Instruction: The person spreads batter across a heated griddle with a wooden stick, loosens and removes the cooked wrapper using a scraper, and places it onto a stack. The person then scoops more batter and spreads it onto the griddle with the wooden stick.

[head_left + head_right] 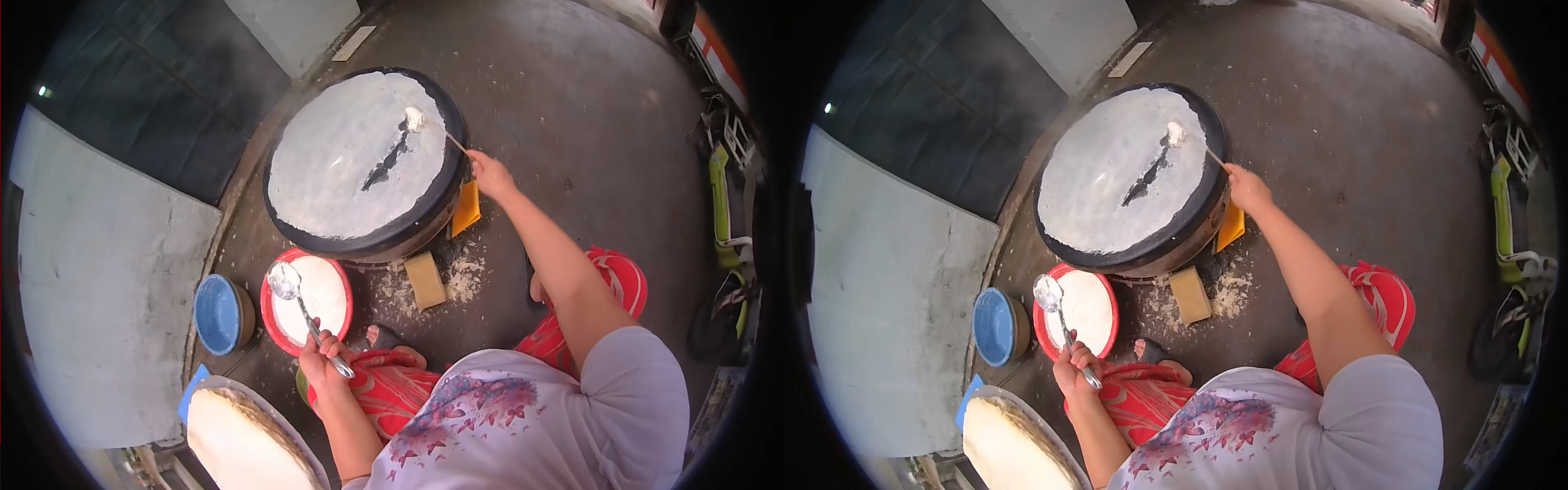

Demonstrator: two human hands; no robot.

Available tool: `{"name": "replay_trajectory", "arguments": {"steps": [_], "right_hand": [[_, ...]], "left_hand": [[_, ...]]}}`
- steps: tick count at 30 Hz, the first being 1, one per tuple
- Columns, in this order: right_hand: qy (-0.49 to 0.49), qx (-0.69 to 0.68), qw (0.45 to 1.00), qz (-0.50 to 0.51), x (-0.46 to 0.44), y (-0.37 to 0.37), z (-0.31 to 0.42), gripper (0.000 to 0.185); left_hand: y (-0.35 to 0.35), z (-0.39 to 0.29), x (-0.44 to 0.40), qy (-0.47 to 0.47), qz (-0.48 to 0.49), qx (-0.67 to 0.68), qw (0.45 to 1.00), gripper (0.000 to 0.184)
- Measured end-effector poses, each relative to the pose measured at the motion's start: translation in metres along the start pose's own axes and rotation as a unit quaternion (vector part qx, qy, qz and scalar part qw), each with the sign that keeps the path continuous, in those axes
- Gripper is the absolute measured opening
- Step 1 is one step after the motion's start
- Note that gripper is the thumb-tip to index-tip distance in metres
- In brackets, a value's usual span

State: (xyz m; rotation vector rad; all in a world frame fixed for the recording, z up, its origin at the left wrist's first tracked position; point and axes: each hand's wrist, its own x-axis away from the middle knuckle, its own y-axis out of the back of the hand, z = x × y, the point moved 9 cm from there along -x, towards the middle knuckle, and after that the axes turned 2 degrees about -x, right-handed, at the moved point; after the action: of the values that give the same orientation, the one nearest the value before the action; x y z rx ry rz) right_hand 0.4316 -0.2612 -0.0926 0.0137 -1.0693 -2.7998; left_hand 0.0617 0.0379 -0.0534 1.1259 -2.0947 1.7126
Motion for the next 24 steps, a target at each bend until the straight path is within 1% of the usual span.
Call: {"name": "replay_trajectory", "arguments": {"steps": [1,2,3,5,6,7,8,9,12,13,15,16,17,18,19,21,22,23,24], "right_hand": [[-0.028,-0.008,1.0,0.001,-0.009,0.006,-0.007,0.036],[-0.011,-0.002,1.0,0.001,-0.02,0.003,-0.011,0.033],[0.002,-0.028,1.0,-0.009,-0.034,-0.004,-0.003,0.033],[0.065,0.01,0.997,0.047,-0.027,-0.007,0.001,0.032],[0.061,0.01,0.997,0.051,-0.016,0.003,0.002,0.032],[-0.009,-0.043,0.991,0.125,-0.003,0.012,-0.001,0.031],[-0.079,-0.094,0.973,0.196,0.006,0.013,-0.009,0.03],[-0.08,-0.091,0.973,0.196,0.005,0.012,-0.018,0.03],[-0.05,-0.107,0.993,0.011,-0.005,0.018,-0.041,0.032],[-0.034,-0.071,0.997,0.022,-0.004,0.006,-0.034,0.031],[0.078,0.012,0.997,0.006,0.005,-0.02,-0.009,0.03],[0.079,0.011,0.997,0.007,0.018,-0.013,0.008,0.03],[0.056,0.052,0.996,0.049,0.034,0.0,0.027,0.03],[0.034,0.094,0.991,0.091,0.044,0.005,0.034,0.03],[0.036,0.095,0.991,0.091,0.044,0.009,0.03,0.03],[-0.057,-0.03,0.989,0.131,0.043,0.015,0.0,0.03],[-0.101,-0.047,0.99,0.084,0.047,0.025,-0.007,0.03],[-0.102,-0.045,0.99,0.085,0.049,0.015,-0.012,0.03],[-0.055,-0.068,0.994,0.061,0.047,0.001,-0.011,0.03]], "left_hand": [[0.0,-0.001,0.003,-0.003,-0.018,-0.003,1.0,0.029],[-0.001,-0.003,0.004,-0.007,-0.035,-0.005,0.999,0.028],[-0.013,-0.012,-0.006,-0.025,-0.015,-0.018,0.999,0.028],[-0.01,-0.008,-0.006,-0.02,-0.012,-0.006,1.0,0.027],[-0.008,-0.009,-0.001,-0.02,-0.018,-0.007,1.0,0.027],[-0.008,-0.008,-0.001,-0.024,-0.018,-0.01,1.0,0.027],[-0.008,-0.006,-0.003,-0.027,-0.017,-0.011,0.999,0.027],[-0.007,-0.005,-0.003,-0.025,-0.018,-0.009,0.999,0.027],[-0.001,-0.001,-0.002,-0.029,-0.027,-0.029,0.999,0.027],[0.0,0.003,-0.003,-0.017,-0.023,-0.024,0.999,0.026],[0.0,0.004,-0.004,-0.009,-0.019,-0.019,1.0,0.026],[-0.001,0.005,-0.004,-0.002,-0.015,-0.024,1.0,0.026],[-0.001,0.006,-0.004,0.005,-0.011,-0.027,1.0,0.026],[-0.001,0.007,-0.002,0.003,-0.011,-0.025,1.0,0.026],[-0.002,0.008,-0.001,0.004,-0.011,-0.029,0.999,0.026],[-0.004,0.008,0.0,0.004,-0.01,-0.033,0.999,0.026],[-0.003,0.007,-0.001,-0.002,-0.012,-0.045,0.999,0.027],[-0.003,0.008,0.0,-0.006,-0.014,-0.058,0.998,0.027],[-0.002,0.009,0.0,-0.006,-0.014,-0.059,0.998,0.027]]}}
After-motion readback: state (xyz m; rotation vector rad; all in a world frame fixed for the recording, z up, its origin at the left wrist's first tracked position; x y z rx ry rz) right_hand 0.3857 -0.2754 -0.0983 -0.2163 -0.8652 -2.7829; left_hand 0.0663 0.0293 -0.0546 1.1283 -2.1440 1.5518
